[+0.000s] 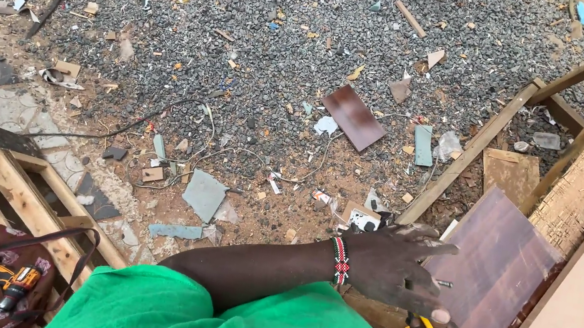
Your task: Measuring, marking, and cutting a piece of wood using a circular saw and clamps.
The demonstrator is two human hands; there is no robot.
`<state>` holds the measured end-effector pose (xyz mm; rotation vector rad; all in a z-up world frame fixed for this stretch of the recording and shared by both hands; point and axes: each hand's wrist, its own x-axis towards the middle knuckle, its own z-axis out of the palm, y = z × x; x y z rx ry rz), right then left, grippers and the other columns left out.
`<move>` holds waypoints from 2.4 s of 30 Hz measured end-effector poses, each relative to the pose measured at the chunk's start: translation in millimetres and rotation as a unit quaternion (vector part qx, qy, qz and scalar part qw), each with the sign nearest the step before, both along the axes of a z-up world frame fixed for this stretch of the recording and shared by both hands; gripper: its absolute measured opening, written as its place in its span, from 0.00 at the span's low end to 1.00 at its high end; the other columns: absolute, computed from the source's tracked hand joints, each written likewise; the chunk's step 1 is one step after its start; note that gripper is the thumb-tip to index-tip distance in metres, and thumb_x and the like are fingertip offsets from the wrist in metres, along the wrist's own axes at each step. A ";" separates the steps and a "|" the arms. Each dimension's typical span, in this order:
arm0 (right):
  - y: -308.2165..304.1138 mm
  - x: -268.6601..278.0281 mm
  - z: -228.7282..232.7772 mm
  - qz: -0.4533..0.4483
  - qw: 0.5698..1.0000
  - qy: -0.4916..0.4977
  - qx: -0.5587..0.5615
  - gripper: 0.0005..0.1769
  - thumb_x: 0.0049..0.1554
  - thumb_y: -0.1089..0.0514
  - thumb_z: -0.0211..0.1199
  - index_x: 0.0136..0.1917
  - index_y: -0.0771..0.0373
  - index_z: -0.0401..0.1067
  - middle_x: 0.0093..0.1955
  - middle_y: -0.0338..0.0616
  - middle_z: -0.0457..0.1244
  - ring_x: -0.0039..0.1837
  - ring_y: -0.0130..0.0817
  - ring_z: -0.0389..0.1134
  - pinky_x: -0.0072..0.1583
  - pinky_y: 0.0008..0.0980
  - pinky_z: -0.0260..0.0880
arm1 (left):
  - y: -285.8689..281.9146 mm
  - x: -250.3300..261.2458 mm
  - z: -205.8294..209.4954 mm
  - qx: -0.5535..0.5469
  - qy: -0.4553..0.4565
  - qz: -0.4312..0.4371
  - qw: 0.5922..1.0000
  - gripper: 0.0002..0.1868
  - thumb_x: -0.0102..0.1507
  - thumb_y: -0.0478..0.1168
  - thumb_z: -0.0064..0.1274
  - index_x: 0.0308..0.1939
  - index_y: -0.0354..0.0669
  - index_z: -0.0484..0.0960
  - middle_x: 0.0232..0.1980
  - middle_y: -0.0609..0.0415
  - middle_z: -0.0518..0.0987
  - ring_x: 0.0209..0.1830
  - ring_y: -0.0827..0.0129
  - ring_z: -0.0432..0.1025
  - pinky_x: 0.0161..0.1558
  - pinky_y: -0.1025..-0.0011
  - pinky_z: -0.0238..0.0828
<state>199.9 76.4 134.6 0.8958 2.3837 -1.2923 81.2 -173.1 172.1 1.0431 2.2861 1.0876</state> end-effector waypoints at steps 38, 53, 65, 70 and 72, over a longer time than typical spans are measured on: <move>159.2 122.9 28.8 -0.182 0.974 0.133 0.016 0.11 0.66 0.64 0.79 0.60 0.67 0.84 0.43 0.55 0.69 0.48 0.40 0.74 0.61 0.43 0.86 | 135.1 15.5 60.3 0.014 -0.192 -0.115 0.975 0.68 0.60 0.84 0.31 0.97 0.51 0.52 0.67 0.53 0.93 0.50 0.58 0.89 0.45 0.59 0.86; 285.8 149.0 -35.8 -0.311 0.882 0.335 -0.112 0.08 0.57 0.65 0.73 0.50 0.67 0.76 0.31 0.46 0.59 0.41 0.35 0.72 0.45 0.27 0.62 | 228.4 128.4 -155.0 -0.018 -0.680 0.037 0.732 0.54 0.78 0.73 0.54 0.92 0.35 0.59 0.89 0.29 0.71 0.90 0.33 0.65 0.86 0.43 0.68; 272.8 122.8 -70.7 -0.295 0.882 0.348 -0.114 0.07 0.62 0.68 0.75 0.52 0.69 0.78 0.33 0.50 0.63 0.42 0.38 0.76 0.47 0.32 0.69 | 286.4 133.5 -142.2 0.145 -0.673 0.270 0.673 0.33 0.72 0.66 0.72 0.64 0.47 0.78 0.72 0.35 0.85 0.75 0.39 0.81 0.79 0.40 0.75; 269.0 115.4 -86.2 -0.294 0.869 0.371 -0.146 0.09 0.59 0.66 0.74 0.50 0.70 0.76 0.30 0.51 0.60 0.39 0.39 0.74 0.45 0.32 0.69 | 239.8 114.7 -137.2 0.128 -0.694 0.272 0.654 0.33 0.73 0.71 0.65 0.59 0.46 0.80 0.70 0.29 0.87 0.71 0.38 0.83 0.78 0.42 0.79; 268.4 112.3 -92.7 -0.293 0.862 0.382 -0.155 0.10 0.57 0.66 0.74 0.49 0.70 0.76 0.29 0.51 0.60 0.38 0.40 0.73 0.45 0.32 0.69 | 208.5 109.5 -148.2 0.130 -0.699 0.291 0.641 0.30 0.74 0.71 0.63 0.52 0.48 0.82 0.60 0.35 0.94 0.62 0.45 0.90 0.72 0.46 0.85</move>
